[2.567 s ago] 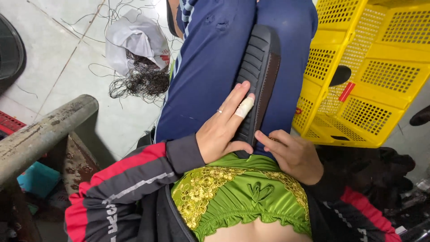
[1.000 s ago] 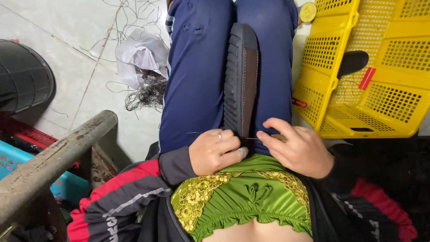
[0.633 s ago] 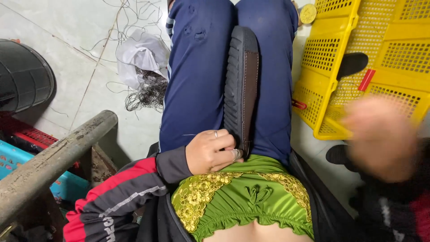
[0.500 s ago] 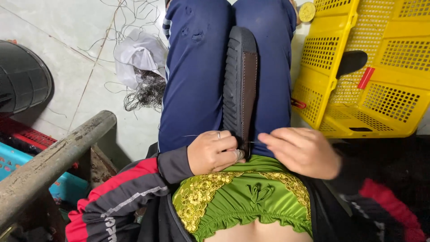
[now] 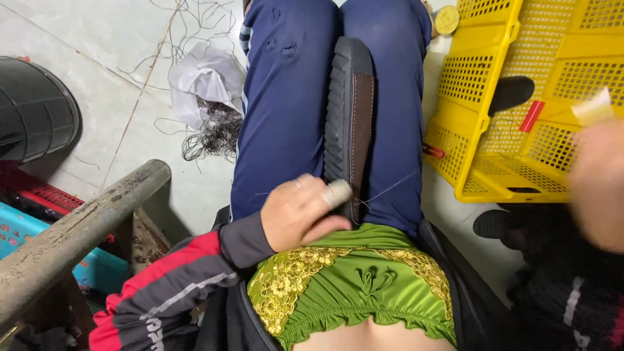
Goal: Hand-stitching a shoe sole to the upper using a sewing awl and thread while sitting on the floor.
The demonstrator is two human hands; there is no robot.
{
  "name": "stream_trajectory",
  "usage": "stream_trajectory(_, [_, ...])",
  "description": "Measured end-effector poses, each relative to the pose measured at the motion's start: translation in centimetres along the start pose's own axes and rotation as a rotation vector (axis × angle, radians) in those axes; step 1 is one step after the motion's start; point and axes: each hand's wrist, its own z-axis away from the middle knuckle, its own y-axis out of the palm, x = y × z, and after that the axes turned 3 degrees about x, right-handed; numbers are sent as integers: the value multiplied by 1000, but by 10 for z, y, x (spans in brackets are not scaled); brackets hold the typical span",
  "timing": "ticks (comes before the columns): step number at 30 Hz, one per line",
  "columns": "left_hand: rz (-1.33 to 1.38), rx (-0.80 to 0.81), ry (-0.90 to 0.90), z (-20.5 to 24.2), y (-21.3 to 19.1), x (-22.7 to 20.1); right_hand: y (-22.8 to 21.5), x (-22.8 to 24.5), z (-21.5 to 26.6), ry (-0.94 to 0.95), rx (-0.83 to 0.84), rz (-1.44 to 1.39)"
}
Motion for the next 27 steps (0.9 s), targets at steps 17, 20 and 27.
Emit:
stream_trajectory(17, [1235, -344, -652, -72, -15, 39, -106, 151, -41, -425, 409, -1830])
stream_trajectory(20, [816, 25, -310, -71, -66, 37, -120, 142, -48, -540, 248, -1507])
stream_trajectory(27, [-365, -77, -348, -42, -73, -3, -130, 135, -45, -646, 70, -1174])
